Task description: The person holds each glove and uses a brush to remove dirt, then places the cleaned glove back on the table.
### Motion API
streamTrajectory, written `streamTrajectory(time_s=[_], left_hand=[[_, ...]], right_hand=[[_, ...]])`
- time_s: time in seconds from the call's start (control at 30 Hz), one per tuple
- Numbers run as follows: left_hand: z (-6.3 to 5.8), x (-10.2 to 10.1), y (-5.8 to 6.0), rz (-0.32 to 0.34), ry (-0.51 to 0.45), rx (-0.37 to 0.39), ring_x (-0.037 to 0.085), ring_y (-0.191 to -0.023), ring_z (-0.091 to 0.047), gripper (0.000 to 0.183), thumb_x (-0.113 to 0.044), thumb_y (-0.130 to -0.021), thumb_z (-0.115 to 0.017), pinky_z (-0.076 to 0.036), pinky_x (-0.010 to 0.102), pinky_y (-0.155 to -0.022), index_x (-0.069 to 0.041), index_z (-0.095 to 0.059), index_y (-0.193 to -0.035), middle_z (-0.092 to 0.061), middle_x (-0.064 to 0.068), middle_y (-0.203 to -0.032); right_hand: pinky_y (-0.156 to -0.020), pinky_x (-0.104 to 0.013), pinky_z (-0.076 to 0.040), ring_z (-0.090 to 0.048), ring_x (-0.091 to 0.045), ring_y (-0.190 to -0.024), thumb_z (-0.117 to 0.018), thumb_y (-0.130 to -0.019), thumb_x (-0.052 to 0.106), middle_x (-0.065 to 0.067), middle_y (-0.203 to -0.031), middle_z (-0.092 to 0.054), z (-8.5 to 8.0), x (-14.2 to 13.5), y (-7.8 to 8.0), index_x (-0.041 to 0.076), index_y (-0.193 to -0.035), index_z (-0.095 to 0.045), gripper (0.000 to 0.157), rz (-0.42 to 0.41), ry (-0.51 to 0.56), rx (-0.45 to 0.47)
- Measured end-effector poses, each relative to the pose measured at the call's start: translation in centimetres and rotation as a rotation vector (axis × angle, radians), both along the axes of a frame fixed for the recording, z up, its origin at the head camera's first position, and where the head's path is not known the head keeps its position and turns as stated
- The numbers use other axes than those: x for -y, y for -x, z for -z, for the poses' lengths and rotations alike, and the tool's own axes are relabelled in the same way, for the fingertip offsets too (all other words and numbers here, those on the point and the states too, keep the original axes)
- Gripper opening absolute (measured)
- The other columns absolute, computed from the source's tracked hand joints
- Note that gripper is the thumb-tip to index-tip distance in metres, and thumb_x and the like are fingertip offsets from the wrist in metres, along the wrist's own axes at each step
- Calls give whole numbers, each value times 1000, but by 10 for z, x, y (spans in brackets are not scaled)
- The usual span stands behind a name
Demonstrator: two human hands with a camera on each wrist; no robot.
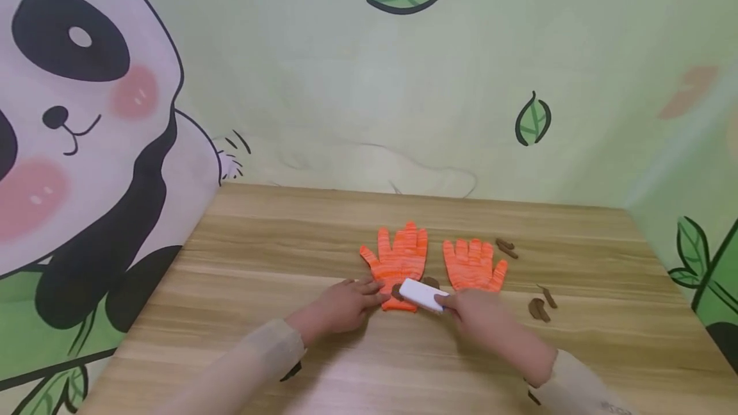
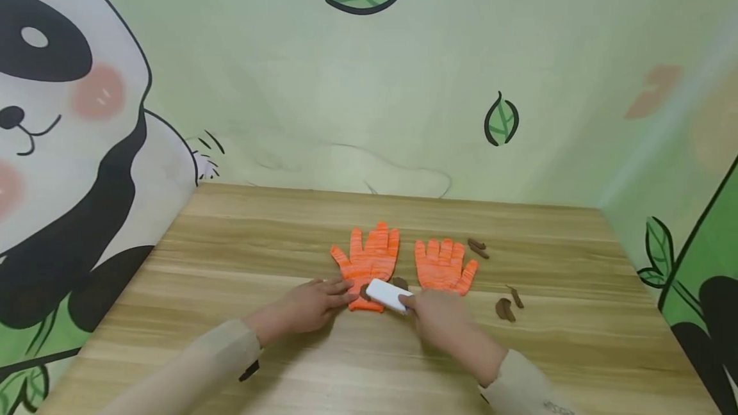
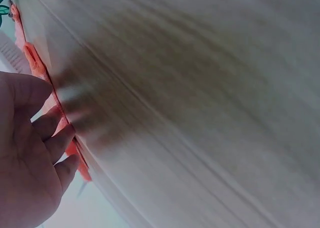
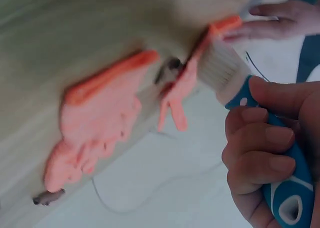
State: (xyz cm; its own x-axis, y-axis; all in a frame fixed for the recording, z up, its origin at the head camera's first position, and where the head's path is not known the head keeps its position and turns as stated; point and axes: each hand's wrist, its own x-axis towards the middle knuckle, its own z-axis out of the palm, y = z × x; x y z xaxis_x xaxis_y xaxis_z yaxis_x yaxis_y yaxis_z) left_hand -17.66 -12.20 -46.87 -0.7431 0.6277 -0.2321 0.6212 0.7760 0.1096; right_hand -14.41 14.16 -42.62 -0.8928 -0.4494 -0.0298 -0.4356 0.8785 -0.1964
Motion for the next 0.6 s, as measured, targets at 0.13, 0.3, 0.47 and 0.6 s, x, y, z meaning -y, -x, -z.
streamTrajectory(time_s=[0.13,0.3,0.47,0.6], left_hand=[[3,1,-1,1,12,3,21,-151,-44,45,-21,-108,-49,-42,48,-119,-25,-52,-152,-47,0,-161],[6,-3,-3,18,41,11,22,-152,-42,49,-19,-105,-51,-42,46,-120,-24,-49,-154,-46,0,-162],[5,-2,-4,-7,66,-6,19,-154,-40,49,-22,-107,-50,-41,47,-120,-28,-47,-155,-43,-3,-164],[3,0,-4,-23,62,8,19,-154,-39,47,-24,-108,-48,-40,47,-121,-29,-48,-155,-43,-4,-164]], right_hand=[[-48,-30,-38,-45,-12,-56,-70,-96,14,-6,-70,-68,-2,10,3,19,-125,-76,31,13,-12,-8],[-48,-34,-41,-54,-17,-56,-70,-95,13,-12,-81,-75,7,23,5,17,-126,-75,32,12,-27,-14],[-49,-33,-41,-53,-17,-58,-70,-94,9,-11,-72,-69,8,8,-5,18,-127,-75,35,25,-20,13],[-49,-27,-35,-44,-12,-57,-70,-93,8,-6,-66,-64,4,-2,-8,16,-126,-75,34,2,0,13]])
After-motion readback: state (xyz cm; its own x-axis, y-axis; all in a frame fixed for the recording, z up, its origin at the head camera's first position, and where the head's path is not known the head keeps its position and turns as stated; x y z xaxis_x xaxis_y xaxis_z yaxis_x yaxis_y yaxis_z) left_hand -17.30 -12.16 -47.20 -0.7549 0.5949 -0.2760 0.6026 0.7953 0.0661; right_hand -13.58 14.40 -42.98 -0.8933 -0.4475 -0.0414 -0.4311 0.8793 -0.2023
